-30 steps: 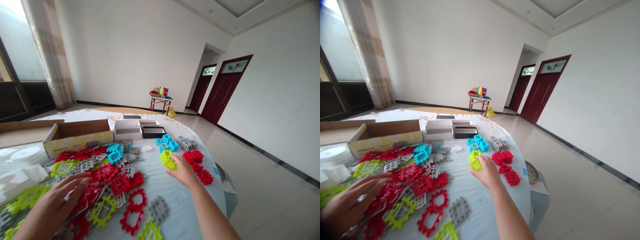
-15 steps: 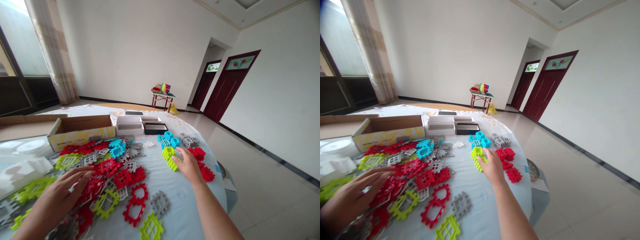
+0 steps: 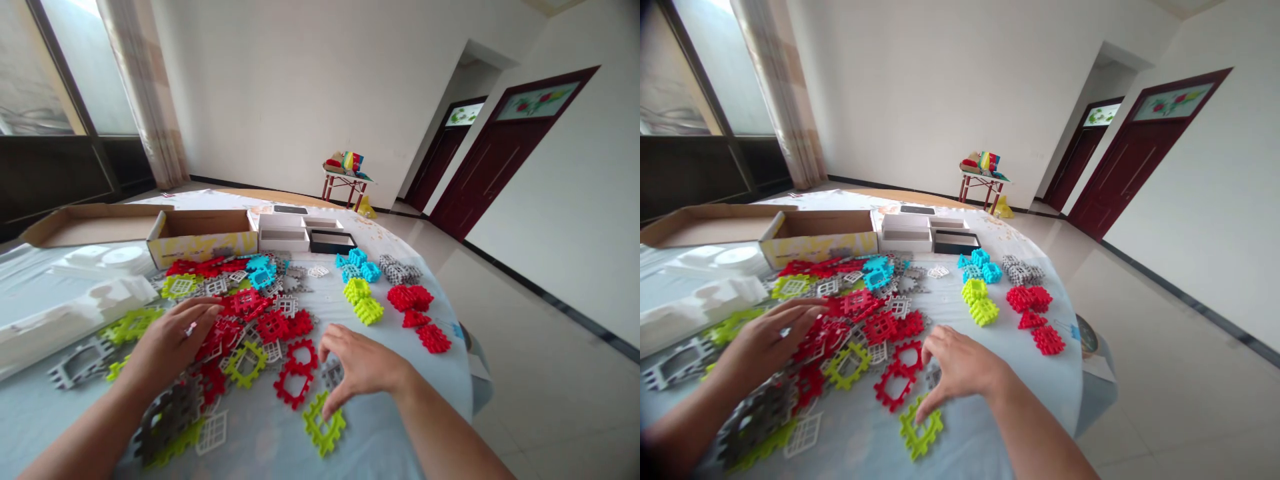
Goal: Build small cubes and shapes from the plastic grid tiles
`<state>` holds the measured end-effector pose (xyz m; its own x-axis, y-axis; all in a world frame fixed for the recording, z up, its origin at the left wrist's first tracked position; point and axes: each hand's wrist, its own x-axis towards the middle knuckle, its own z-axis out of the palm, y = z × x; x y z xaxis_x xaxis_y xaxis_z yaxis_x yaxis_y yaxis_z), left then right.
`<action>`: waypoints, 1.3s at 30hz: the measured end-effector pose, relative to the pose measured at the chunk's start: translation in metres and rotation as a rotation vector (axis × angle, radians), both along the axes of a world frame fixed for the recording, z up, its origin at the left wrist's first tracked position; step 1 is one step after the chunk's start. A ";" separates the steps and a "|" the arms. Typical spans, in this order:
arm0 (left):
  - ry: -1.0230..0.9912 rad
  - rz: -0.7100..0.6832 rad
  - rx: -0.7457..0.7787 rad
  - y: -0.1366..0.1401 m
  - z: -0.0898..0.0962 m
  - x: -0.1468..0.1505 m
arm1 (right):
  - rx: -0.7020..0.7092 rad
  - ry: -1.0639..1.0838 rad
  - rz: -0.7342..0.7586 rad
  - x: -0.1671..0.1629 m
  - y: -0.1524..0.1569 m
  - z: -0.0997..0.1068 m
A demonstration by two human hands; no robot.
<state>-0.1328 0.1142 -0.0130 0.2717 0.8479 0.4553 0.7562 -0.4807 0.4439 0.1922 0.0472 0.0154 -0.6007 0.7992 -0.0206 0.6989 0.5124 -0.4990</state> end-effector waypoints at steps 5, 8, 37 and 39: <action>0.007 -0.006 -0.025 0.000 0.000 0.000 | 0.007 -0.157 0.195 -0.006 -0.017 -0.007; 0.013 -0.012 -0.034 0.002 -0.001 -0.001 | 0.035 -0.206 0.236 -0.012 -0.018 -0.011; 0.008 -0.009 0.008 0.003 -0.002 -0.002 | 0.150 0.181 -0.278 0.005 0.023 -0.036; 0.003 -0.010 0.022 0.005 -0.006 -0.004 | 0.178 0.189 -0.282 0.008 0.024 -0.035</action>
